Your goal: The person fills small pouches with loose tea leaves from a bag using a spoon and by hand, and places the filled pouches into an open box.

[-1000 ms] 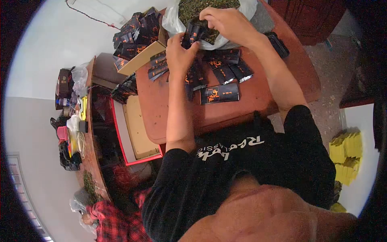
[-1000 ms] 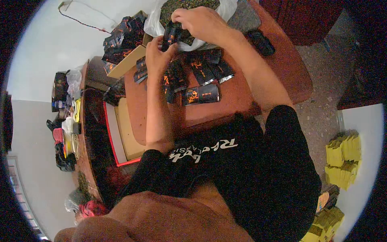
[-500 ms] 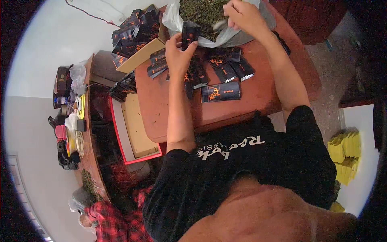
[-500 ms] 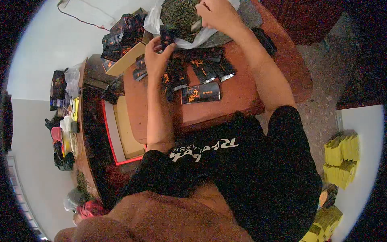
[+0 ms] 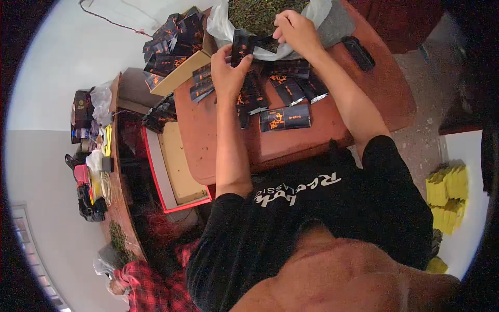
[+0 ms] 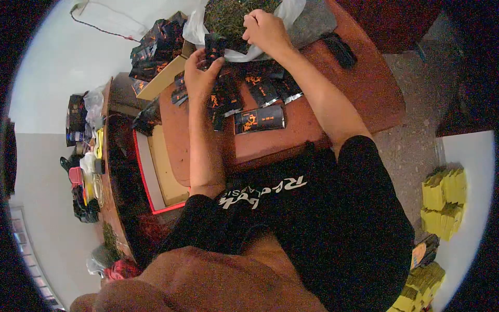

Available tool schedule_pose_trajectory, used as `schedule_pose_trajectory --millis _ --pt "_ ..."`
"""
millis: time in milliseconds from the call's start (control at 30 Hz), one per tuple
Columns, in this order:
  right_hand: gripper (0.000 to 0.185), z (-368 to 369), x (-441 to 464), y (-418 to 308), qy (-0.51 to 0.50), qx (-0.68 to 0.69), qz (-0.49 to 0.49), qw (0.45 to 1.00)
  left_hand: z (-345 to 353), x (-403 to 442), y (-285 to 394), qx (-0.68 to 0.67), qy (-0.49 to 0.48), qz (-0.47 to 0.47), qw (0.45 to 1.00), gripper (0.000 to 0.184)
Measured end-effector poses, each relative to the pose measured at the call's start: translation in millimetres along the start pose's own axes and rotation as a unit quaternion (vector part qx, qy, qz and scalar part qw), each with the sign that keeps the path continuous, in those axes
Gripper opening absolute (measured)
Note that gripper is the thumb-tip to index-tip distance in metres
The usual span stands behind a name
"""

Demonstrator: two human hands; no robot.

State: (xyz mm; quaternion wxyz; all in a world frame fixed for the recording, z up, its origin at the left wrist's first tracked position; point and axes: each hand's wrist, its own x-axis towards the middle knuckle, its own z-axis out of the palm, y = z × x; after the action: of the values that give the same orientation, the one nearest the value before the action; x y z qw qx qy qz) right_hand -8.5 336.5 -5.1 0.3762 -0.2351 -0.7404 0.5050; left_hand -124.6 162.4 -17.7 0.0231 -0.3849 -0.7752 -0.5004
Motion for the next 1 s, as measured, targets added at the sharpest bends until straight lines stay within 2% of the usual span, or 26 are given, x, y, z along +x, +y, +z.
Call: schedule_pose_trajectory --millis 333,433,600,733,833,933,1000 --pt "0.026 -12.1 19.2 14.9 0.036 0.03 -0.045 0.998 4.0 7.0 -8.7 0.078 0.004 0.04 0.996 0.056" --pt "0.027 -22.1 21.5 -2.7 0.029 0.084 -0.03 0.996 2.9 9.2 -5.7 0.118 0.004 0.05 0.992 0.058" --pt "0.026 -33.4 17.4 -31.8 -0.011 0.076 -0.037 0.996 2.1 10.1 8.4 0.113 -0.005 0.028 0.993 0.06" --pt "0.027 -27.8 16.7 -36.8 -0.049 0.044 -0.034 0.997 6.0 12.6 -0.1 0.117 0.01 0.064 0.991 0.053" --pt "0.027 -19.7 12.8 -38.0 -0.062 -0.005 -0.073 0.995 6.7 13.4 0.6 0.116 -0.002 0.057 0.992 0.054" --pt "0.022 -9.8 10.1 -31.0 -0.032 -0.213 -0.286 0.934 7.7 11.8 3.2 0.112 -0.004 0.055 0.992 0.054" --pt "0.018 -9.7 1.8 -39.2 -0.064 -0.232 -0.276 0.931 9.4 11.3 2.1 0.114 -0.002 0.046 0.992 0.054"
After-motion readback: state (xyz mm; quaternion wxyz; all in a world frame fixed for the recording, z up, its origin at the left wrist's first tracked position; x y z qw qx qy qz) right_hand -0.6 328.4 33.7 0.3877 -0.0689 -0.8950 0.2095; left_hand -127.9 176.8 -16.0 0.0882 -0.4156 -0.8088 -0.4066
